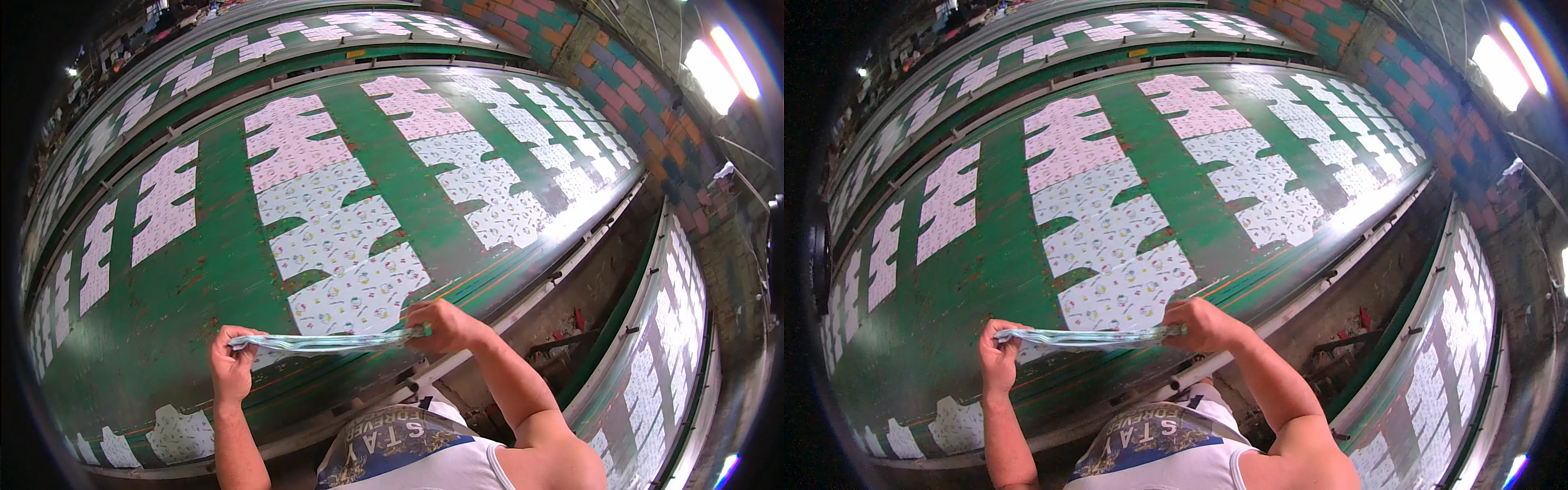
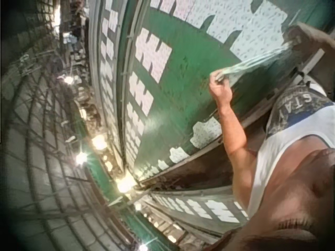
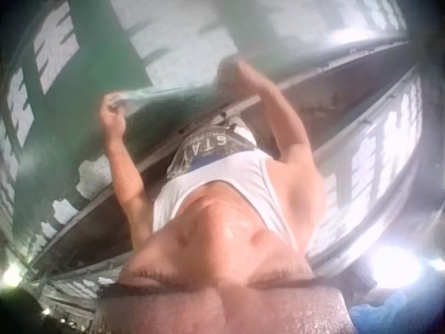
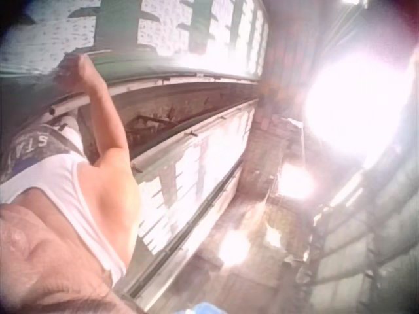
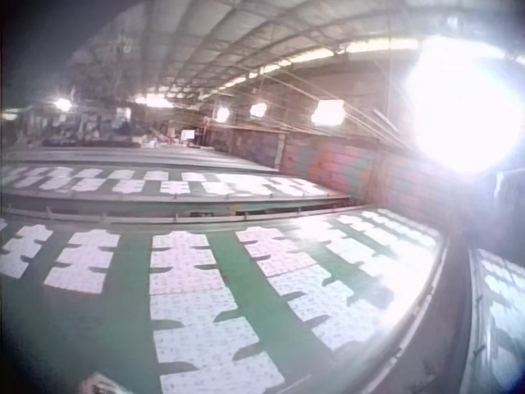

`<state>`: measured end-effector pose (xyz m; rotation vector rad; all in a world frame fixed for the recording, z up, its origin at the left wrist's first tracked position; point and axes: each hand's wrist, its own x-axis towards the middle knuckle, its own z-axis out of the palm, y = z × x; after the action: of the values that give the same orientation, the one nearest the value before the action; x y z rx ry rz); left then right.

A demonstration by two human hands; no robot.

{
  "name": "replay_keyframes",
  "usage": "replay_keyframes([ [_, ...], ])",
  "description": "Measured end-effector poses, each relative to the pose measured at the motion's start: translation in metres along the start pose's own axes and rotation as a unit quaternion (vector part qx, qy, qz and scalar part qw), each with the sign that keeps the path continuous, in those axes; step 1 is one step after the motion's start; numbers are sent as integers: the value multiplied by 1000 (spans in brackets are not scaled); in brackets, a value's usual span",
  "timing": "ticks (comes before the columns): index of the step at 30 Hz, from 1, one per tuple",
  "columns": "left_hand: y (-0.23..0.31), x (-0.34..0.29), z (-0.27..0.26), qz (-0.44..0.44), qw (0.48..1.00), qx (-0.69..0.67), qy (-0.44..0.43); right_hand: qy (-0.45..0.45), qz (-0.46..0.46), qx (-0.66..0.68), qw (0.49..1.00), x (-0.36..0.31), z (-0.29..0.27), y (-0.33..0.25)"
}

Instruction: The person repeatedly picks up patterned paper cutouts from a green conveyor belt, folds them, and places them back in a row. The hands handle each cutout one at a time, smoothing and repositioning them along the belt.

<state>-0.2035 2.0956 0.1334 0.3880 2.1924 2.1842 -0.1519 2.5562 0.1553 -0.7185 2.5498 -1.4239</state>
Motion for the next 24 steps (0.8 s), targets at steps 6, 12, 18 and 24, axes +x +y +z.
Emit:
replay_keyframes([
  [6, 6, 15, 146, -8, 970, -189, 153, 218, 54, 435, 872, -59, -58, 62],
  [12, -20, 0, 296, -217, 972, -84, 38, 305, 200, 354, 861, -123, -101, 119],
  [18, -16, 28, 389, -164, 986, -28, -34, 402, 200, 332, 829, -173, -209, 151],
  [24, -14, 54, 429, -209, 969, -113, -69, 453, 98, 257, 848, -187, -290, 195],
])
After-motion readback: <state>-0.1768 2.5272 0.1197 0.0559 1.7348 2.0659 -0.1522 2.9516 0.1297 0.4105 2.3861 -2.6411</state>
